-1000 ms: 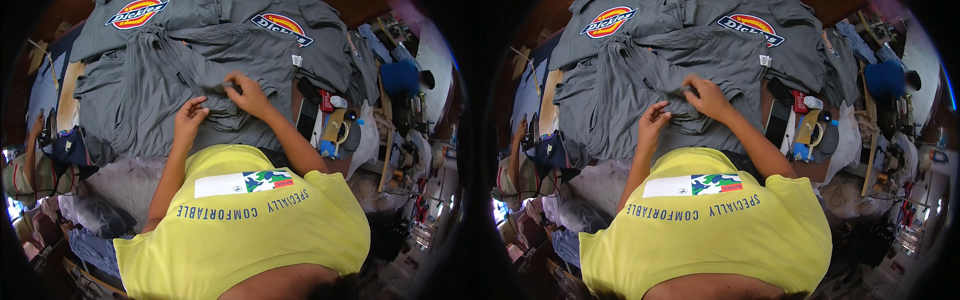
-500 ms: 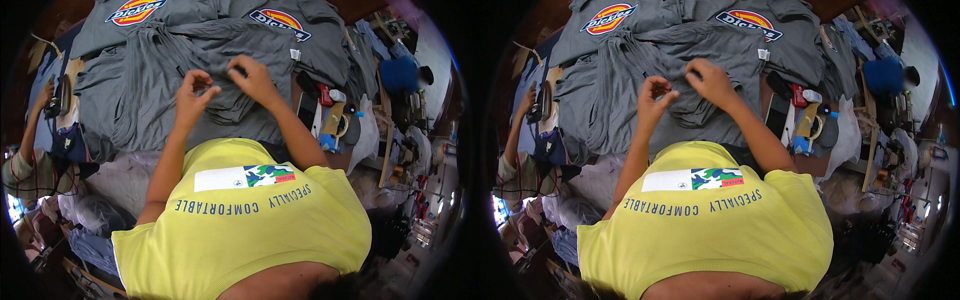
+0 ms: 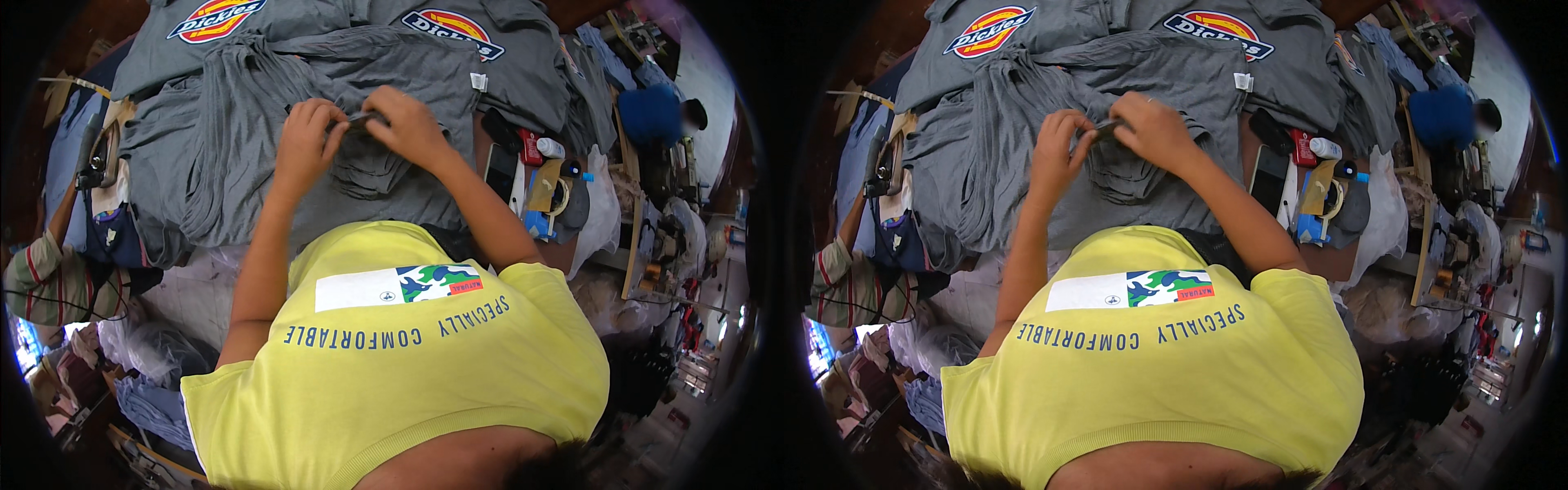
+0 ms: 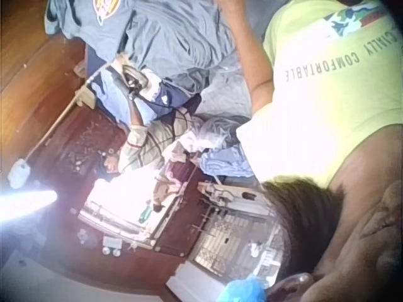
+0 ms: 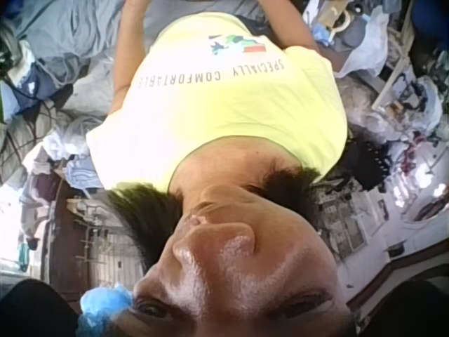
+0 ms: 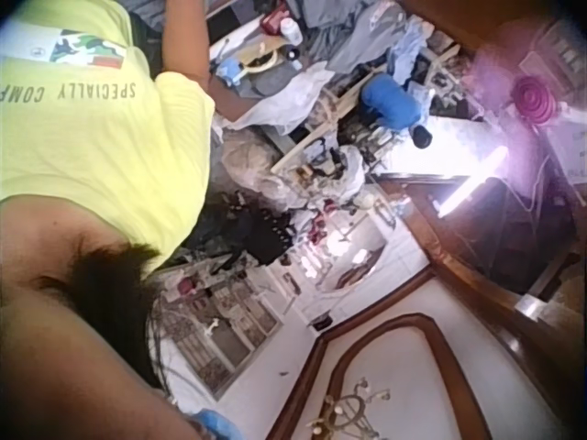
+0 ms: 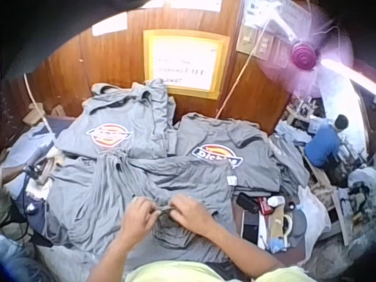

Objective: The person trims loose threads from the necklines and seams of several grey t-shirts using shears.

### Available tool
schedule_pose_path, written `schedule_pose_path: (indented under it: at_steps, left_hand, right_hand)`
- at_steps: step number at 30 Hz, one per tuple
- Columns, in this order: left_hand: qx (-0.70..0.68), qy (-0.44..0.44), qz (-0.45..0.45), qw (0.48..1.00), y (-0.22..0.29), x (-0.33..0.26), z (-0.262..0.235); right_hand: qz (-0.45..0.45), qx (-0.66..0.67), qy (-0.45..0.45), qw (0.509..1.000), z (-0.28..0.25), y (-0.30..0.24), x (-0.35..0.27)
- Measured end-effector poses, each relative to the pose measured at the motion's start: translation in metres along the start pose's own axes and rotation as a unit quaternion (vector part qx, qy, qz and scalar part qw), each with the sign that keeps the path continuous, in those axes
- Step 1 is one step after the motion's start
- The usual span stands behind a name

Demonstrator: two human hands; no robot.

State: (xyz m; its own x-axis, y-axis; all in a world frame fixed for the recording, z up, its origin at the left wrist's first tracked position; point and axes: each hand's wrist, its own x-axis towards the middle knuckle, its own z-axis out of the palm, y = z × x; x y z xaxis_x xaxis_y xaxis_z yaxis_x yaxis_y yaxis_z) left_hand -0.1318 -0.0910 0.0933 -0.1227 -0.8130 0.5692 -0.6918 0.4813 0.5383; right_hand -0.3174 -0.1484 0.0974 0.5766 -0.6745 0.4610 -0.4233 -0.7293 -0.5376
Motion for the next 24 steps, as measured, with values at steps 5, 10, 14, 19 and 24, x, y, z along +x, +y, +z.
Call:
schedule_pose_path:
  at_steps: [5,10,14,19,24]
  left_hand:
    - [0.009,-0.196,0.006,0.981,-0.004,-0.028,0.012]
    - [0.035,-0.214,-0.004,0.976,-0.025,-0.022,0.015]
    - [0.011,-0.057,-0.025,0.998,0.005,0.008,-0.005]
    - [-0.033,-0.045,0.033,0.998,0.011,-0.004,0.008]
    - [0.006,-0.253,0.08,0.964,-0.016,-0.041,0.019]
  right_hand:
    - [0.113,0.092,0.12,0.982,-0.022,0.018,0.017]
    - [0.039,0.137,-0.029,0.989,-0.028,0.017,0.004]
    - [-0.015,0.099,-0.062,0.993,-0.016,-0.007,-0.007]
    - [0.035,0.02,0.027,0.999,-0.014,0.004,-0.004]
    - [0.034,0.093,0.006,0.995,-0.027,0.013,0.001]
